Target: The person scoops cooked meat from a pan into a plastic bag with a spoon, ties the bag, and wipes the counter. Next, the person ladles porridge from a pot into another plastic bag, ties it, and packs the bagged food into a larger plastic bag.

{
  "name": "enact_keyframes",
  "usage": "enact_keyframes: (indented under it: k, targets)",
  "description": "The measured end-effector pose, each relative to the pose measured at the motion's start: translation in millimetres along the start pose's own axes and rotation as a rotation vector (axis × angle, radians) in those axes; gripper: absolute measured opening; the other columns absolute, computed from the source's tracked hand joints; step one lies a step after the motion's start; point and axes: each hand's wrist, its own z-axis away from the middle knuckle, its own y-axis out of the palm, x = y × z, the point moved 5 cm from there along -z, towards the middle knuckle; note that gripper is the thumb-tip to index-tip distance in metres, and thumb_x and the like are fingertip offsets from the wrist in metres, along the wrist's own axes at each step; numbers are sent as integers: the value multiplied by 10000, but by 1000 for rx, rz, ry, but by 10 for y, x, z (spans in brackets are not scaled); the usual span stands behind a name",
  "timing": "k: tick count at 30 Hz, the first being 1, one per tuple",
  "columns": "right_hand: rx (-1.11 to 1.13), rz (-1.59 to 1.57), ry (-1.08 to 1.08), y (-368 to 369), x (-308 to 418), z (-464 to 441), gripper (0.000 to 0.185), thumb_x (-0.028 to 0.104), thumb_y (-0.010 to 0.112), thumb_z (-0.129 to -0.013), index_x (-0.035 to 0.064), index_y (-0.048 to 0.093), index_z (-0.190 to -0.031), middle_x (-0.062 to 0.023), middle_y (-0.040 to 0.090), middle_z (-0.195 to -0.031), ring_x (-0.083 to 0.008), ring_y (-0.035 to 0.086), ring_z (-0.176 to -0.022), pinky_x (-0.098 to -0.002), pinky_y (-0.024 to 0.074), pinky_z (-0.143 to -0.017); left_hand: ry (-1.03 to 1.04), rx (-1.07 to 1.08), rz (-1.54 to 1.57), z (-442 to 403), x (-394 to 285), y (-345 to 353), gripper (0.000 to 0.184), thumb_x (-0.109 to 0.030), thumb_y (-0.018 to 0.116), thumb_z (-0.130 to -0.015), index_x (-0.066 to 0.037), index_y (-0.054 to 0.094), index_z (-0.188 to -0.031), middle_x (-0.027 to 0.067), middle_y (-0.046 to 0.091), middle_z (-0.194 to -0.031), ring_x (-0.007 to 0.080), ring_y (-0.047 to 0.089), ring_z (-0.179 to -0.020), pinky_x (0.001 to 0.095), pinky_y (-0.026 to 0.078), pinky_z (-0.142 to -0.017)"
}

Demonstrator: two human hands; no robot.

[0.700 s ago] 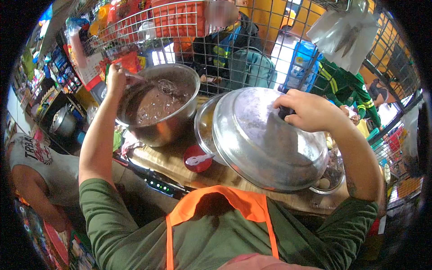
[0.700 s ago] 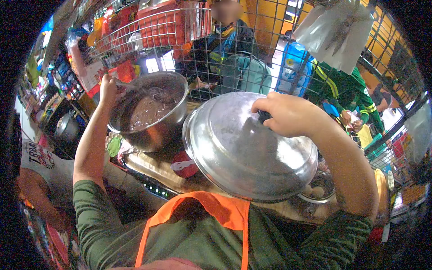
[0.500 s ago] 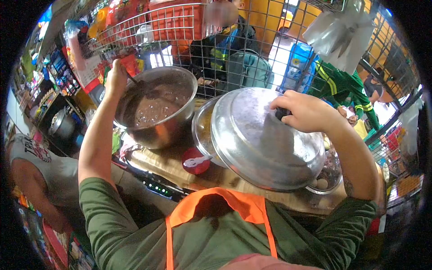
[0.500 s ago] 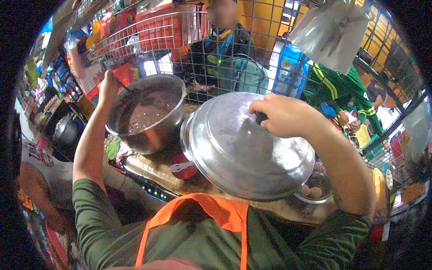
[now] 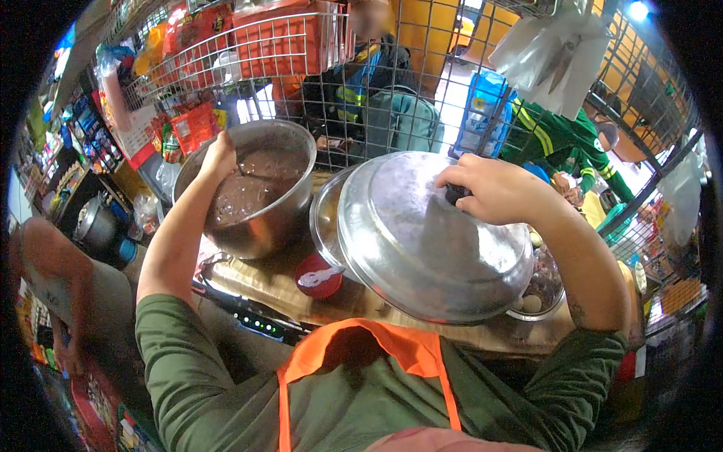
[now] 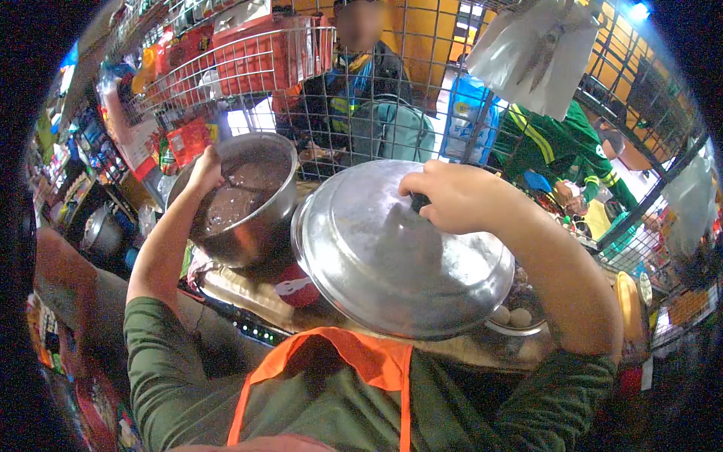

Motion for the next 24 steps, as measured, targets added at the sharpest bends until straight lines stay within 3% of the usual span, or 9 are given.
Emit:
enact_keyframes:
  k: [5,8,13,18,20,22,24]
  targets:
    - [-2,11,-35,6,24,-28,363,141,587,-767,134,535,-1127,-125,525,-981,-306,537,-957,-374,435,-836,66,110,92,67,-100,79,249,-182,388,-909,32,399,-1035,202,586,-677,239,596,-481,352,477,-414]
    - [7,-6,-58,1,31,-50,360,153,597,-780,129,534,-1134,-165,535,-1004,-334,547,-963,-401,441,-830,109,227,171,175,-160,139,218,-177,416,-899,23,414,-986,186,577,-656,232,599,-485,348,484,-423]
    - [-25,6,-105,-7,75,-117,360,156,595,-778,132,539,-1133,-163,535,-1006,-333,544,-962,-403,444,-824,171,347,-25,535,-382,-65,172,-172,444,-893,-1,445,-899,142,560,-626,233,578,-500,350,456,-470]
    - [-60,20,-154,-14,120,-218,362,169,595,-781,138,540,-1138,-159,535,-1011,-334,540,-970,-401,444,-822,318,239,-32,936,-315,-325,127,-165,470,-888,-42,444,-907,148,528,-596,254,548,-542,388,429,-533]
    - [-78,-4,-114,-66,162,-242,360,171,591,-783,140,541,-1138,-168,540,-1002,-341,545,-960,-408,446,-818,403,162,-202,1201,-439,-466,119,-162,482,-881,-51,451,-909,200,545,-646,371,556,-603,418,434,-574]
    - [-78,4,-118,-100,177,-304,352,165,590,-782,130,539,-1129,-150,536,-990,-326,541,-957,-398,439,-824,512,-49,-306,1349,-429,-577,109,-165,488,-872,-68,462,-914,225,568,-683,422,566,-670,464,434,-582]
    - [-72,14,-126,-129,198,-373,345,159,589,-781,121,536,-1120,-132,532,-979,-311,537,-954,-389,432,-831,445,-154,-309,1373,-314,-656,116,-174,493,-868,-72,465,-915,231,572,-696,435,563,-691,481,432,-585]
